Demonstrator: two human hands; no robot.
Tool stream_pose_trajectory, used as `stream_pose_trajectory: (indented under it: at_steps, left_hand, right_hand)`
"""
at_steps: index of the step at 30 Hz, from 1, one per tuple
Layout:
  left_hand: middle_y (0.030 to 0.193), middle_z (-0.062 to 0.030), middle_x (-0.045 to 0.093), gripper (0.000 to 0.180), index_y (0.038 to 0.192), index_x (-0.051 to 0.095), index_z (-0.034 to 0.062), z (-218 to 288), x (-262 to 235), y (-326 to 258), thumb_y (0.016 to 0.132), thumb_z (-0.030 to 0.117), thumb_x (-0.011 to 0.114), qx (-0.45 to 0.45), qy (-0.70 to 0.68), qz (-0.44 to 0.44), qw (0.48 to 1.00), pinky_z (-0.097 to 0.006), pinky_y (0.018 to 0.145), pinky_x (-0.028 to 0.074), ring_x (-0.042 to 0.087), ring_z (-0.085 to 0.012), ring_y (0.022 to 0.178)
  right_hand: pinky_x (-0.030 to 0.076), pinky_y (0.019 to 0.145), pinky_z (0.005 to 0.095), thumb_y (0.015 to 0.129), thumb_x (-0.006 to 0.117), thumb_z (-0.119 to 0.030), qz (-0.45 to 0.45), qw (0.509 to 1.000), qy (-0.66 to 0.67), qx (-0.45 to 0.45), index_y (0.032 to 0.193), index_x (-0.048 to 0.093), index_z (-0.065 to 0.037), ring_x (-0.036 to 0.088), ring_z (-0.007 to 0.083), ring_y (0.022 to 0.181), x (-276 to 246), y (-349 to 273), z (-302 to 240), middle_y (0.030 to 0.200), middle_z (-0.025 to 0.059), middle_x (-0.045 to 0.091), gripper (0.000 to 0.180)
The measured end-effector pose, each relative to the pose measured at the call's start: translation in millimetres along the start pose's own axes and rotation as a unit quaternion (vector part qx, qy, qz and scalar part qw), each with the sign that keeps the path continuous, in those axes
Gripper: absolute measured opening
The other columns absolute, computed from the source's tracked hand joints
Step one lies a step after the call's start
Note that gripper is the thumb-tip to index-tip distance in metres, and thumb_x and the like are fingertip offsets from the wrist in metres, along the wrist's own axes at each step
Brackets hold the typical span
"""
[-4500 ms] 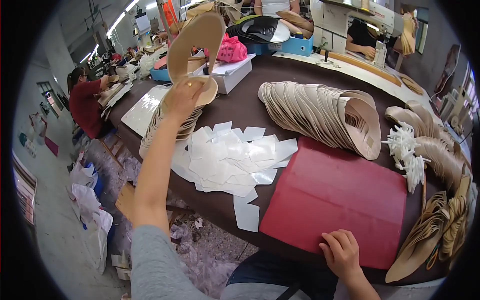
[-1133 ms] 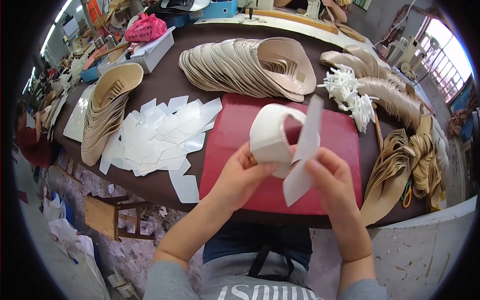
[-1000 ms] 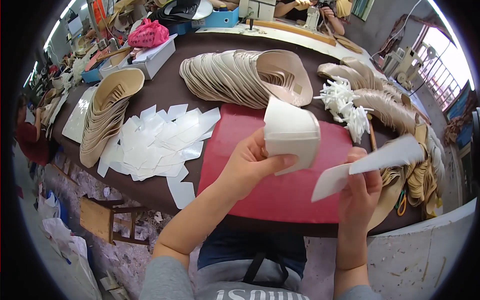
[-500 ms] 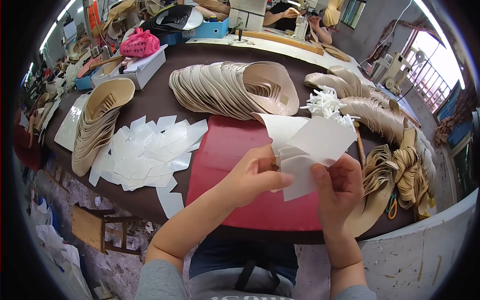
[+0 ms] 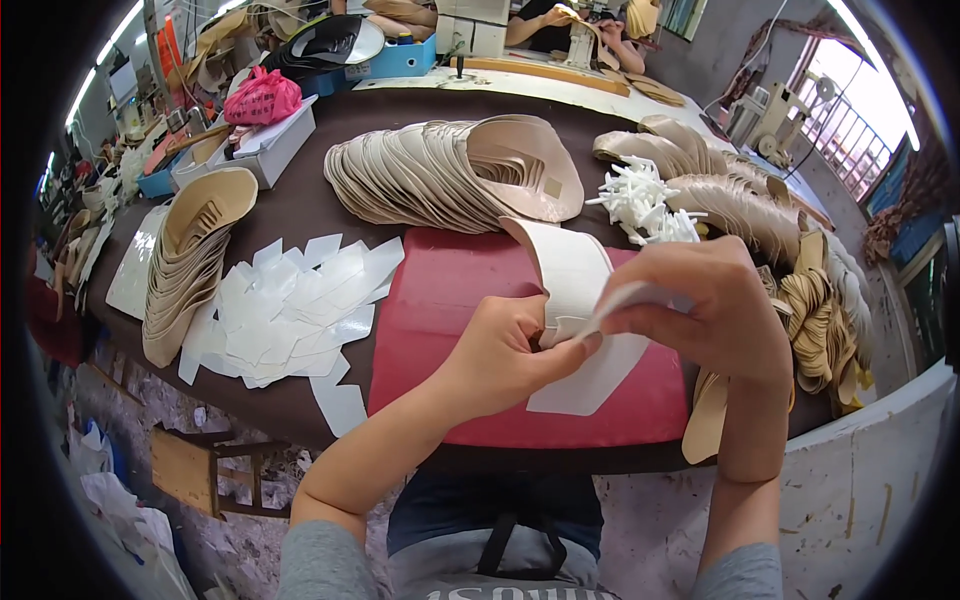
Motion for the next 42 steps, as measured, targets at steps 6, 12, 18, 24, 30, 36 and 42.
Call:
stream_pose_trajectory:
  at_steps: [6,12,18,24,30,36,42]
  left_hand:
    - [0.073,-0.0045,0.067,0.013,0.090,0.067,-0.0040,-6.9,1.1,1.5,0.085,0.008,0.069,-0.052,-0.030,0.016,0.998,-0.017,0.049,0.043,0.057,-0.0063,0.058]
    - [0.075,-0.0076,0.068,0.016,0.091,0.067,-0.0052,4.3,-4.0,-4.5,0.083,0.007,0.071,-0.068,-0.129,0.092,0.985,-0.018,0.049,0.046,0.058,-0.0083,0.057]
    - [0.071,-0.0067,0.067,0.016,0.088,0.068,-0.0045,-0.3,-6.3,-1.8,0.084,0.011,0.069,-0.052,0.088,0.106,0.989,-0.019,0.047,0.044,0.057,-0.0085,0.054]
    - [0.085,-0.0119,0.070,0.018,0.098,0.067,-0.0032,-3.2,3.4,14.5,0.085,0.009,0.064,-0.084,0.105,0.112,0.985,-0.021,0.060,0.050,0.064,-0.0136,0.070]
    - [0.102,-0.0155,0.069,0.028,0.111,0.061,-0.0027,-9.9,15.6,33.4,0.085,0.007,0.060,-0.061,-0.149,0.120,0.980,-0.026,0.075,0.052,0.065,-0.0177,0.089]
    - [0.100,-0.0129,0.069,0.028,0.113,0.060,-0.0023,-13.1,15.1,32.1,0.087,0.007,0.059,-0.026,0.028,0.137,0.990,-0.026,0.075,0.050,0.064,-0.0167,0.087]
    - [0.089,-0.0079,0.068,0.020,0.106,0.065,0.0015,20.1,28.4,11.5,0.089,0.013,0.061,0.196,0.604,0.033,0.772,-0.022,0.066,0.046,0.060,-0.0124,0.075]
  right_hand:
    - [0.042,0.057,0.0231,0.069,0.077,-0.007,-0.005,0.995,-0.050,0.081,0.085,0.069,-0.001,0.054,0.0123,0.061,9.7,2.8,2.9,0.074,0.0051,0.066,0.019]
    - [0.042,0.057,0.0219,0.084,0.068,-0.009,0.173,0.868,0.364,0.290,0.093,0.068,0.001,0.054,0.0117,0.062,33.8,-32.2,38.9,0.074,0.0039,0.065,0.013]
    - [0.044,0.061,0.0206,0.087,0.066,-0.010,0.186,0.878,0.355,0.263,0.092,0.068,0.002,0.054,0.0088,0.065,75.9,-62.3,36.4,0.077,0.0037,0.065,0.013]
    - [0.044,0.060,0.0207,0.085,0.065,-0.005,0.302,0.853,0.340,0.257,0.090,0.068,0.002,0.054,0.0090,0.064,89.7,-68.4,39.9,0.077,0.0037,0.066,0.009]
    - [0.044,0.062,0.0212,0.083,0.064,0.001,0.219,0.905,0.247,0.270,0.090,0.067,0.002,0.055,0.0106,0.068,90.9,-76.8,40.6,0.083,0.0047,0.066,0.008]
    - [0.042,0.055,0.0237,0.082,0.067,-0.003,0.232,0.967,-0.001,0.109,0.088,0.066,0.001,0.052,0.0110,0.062,51.3,-83.2,61.9,0.080,0.0049,0.065,0.007]
    - [0.040,0.051,0.0250,0.086,0.066,-0.010,0.212,0.949,-0.161,-0.168,0.086,0.065,0.001,0.049,0.0098,0.057,34.0,-49.1,47.9,0.071,0.0033,0.062,0.011]
Point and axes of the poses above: each hand's wrist, its own y-axis towards the middle knuckle, its own x-axis out of the palm, z = x × y, the point moved 2 cm from there along y, towards the middle knuckle
